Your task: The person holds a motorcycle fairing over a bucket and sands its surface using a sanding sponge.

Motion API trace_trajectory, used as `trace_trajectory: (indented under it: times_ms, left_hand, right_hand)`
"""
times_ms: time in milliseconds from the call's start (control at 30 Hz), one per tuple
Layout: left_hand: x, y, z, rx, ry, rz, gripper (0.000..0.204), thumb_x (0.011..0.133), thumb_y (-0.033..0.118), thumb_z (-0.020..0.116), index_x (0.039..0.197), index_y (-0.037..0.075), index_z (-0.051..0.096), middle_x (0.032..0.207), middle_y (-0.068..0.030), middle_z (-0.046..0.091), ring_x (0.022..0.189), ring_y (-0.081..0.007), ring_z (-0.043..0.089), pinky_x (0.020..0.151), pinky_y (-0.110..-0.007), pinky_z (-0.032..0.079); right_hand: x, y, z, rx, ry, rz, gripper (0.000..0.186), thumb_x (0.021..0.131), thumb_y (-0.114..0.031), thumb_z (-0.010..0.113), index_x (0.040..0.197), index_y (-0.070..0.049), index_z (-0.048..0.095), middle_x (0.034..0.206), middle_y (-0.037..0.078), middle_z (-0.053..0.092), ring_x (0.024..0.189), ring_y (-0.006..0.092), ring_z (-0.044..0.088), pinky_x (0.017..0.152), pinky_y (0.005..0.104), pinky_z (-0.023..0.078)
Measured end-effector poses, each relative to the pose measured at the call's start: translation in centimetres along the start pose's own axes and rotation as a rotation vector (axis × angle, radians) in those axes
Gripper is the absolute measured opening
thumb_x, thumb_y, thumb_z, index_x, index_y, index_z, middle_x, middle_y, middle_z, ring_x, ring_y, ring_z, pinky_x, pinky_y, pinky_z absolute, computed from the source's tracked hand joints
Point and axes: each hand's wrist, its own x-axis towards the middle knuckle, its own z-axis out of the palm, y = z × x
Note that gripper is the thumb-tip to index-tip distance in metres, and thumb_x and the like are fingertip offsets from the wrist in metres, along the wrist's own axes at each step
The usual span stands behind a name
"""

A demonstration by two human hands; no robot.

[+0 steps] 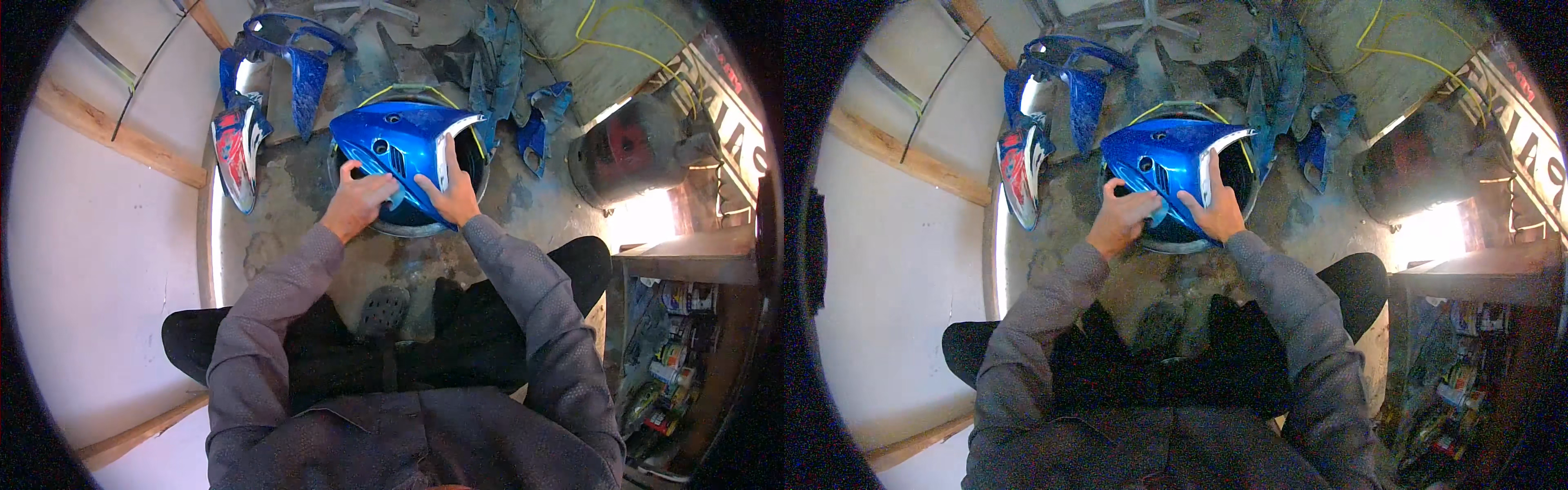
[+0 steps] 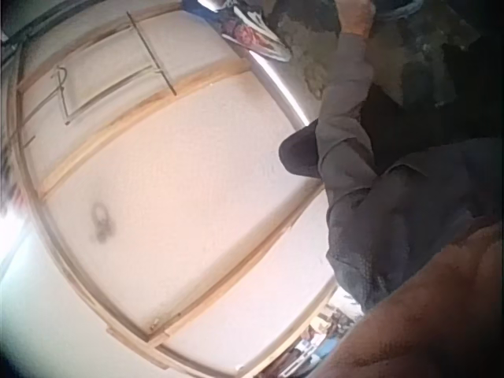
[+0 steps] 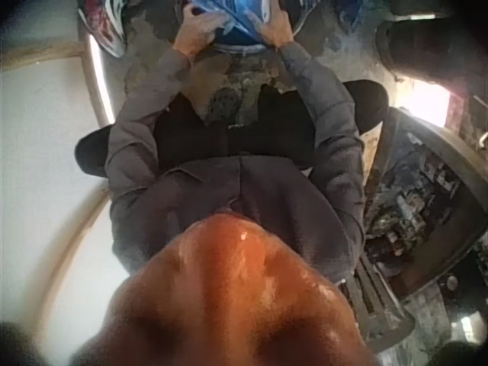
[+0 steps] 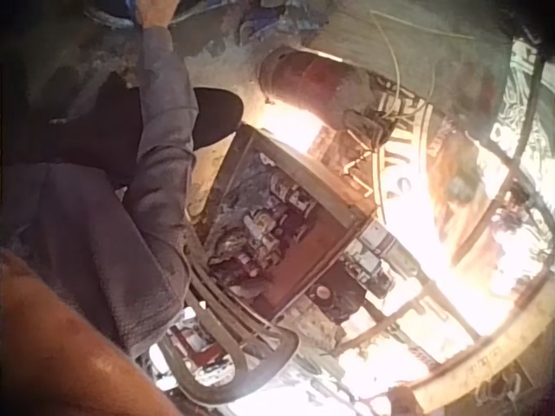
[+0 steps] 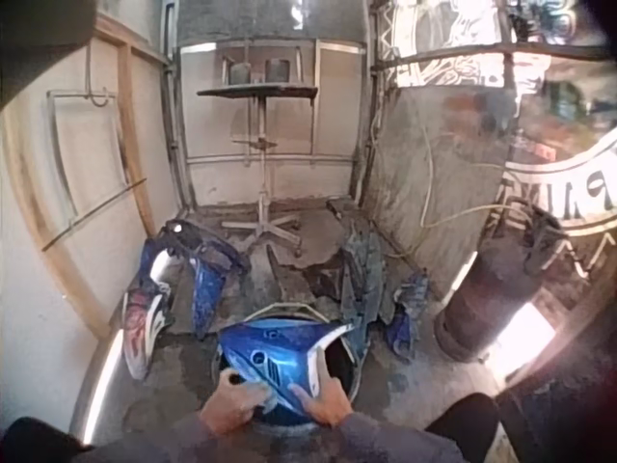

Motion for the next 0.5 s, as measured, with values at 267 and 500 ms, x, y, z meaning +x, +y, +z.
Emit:
trace_trajectory:
  times_ms: [267,500]
  left_hand:
    - [0.9,0.5,-0.9,-0.096,-0.017,0.118,0.034,0.079,-0.001,0.067,0.111,0.008,0.073,0.107,-0.0074,0.075,0.112,-0.0272,0.070,0.095,-0.042,0.052]
    - [1.2,-3.3,-2.3,0.010,0.061,-0.040,0.031,0.084,0.000,0.065,0.110,0.013,0.073,0.104,-0.0038,0.078,0.100,-0.0233,0.074,0.092,-0.041,0.050]
  right_hand:
    - [0.0,-0.3,0.0,-0.023,-0.019,0.035,0.114,0.095,-0.042,0.080,0.171,0.000,0.006,0.127,0.040,0.069,0.108,0.0525,0.073,0.097,0.0491,0.057]
    - [0.2,-0.9,0.0,-0.015,-0.056,0.110,0.111,0.097,-0.038,0.080,0.173,-0.003,0.006,0.140,0.037,0.065,0.124,0.0453,0.070,0.108,0.0445,0.053]
